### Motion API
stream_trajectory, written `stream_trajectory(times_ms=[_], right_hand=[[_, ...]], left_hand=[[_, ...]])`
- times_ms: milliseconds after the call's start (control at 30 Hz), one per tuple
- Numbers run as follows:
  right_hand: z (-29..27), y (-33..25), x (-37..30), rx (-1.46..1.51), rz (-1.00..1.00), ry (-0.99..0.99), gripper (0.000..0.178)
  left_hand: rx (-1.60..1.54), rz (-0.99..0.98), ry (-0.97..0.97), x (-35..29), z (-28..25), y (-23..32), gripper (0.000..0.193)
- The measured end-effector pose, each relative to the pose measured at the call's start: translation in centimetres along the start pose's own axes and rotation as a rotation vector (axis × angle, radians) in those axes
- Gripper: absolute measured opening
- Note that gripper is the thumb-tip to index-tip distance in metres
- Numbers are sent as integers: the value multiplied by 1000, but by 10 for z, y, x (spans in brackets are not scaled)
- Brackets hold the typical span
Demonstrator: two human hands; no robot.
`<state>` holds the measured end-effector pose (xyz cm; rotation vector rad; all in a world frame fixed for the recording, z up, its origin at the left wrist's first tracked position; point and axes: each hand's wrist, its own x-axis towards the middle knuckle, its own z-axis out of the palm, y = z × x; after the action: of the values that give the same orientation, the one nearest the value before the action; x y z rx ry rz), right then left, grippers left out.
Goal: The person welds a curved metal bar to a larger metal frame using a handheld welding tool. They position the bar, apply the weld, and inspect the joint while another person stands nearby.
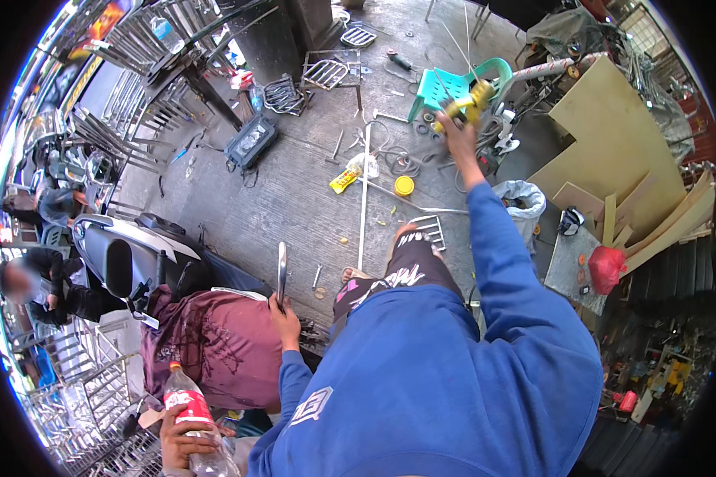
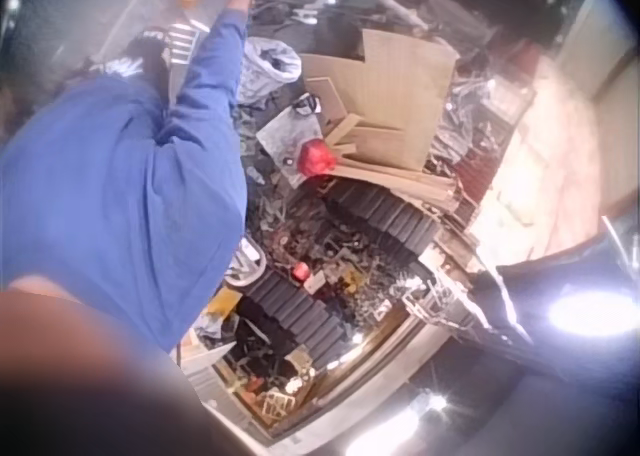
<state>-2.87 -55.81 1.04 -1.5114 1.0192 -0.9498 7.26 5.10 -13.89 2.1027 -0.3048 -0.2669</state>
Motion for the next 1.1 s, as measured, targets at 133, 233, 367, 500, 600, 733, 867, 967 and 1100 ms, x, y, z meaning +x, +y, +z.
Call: stream_trajectory(times_ms=[133,233,367,500,600,733,867,967,1100], right_hand=[[-85,-38,-84,-183,-46,83,60],[-149,-87,-99,-454,-89,95,66],[-192,-131,-83,-45,36,89,52],[-197,-126,-46,59,29,10,45],[-179,-85,-7,71,16,-40,56],[-123,-8,61,-112,-5,-128,78],[-70,18,128,-148,-347,71,86],[-57,5,192,-91,-484,126,91],[-62,-29,289,-4,-494,173,93]], left_hand=[[-39,26,79,22,9,31,37],[-96,39,109,54,23,63,33],[-83,161,113,96,56,100,33],[-30,198,85,118,72,140,33],[-7,220,83,116,84,165,33],[43,129,60,93,112,179,34],[66,105,54,79,134,183,35],[69,55,47,77,137,187,36],[86,108,51,93,128,197,37]])
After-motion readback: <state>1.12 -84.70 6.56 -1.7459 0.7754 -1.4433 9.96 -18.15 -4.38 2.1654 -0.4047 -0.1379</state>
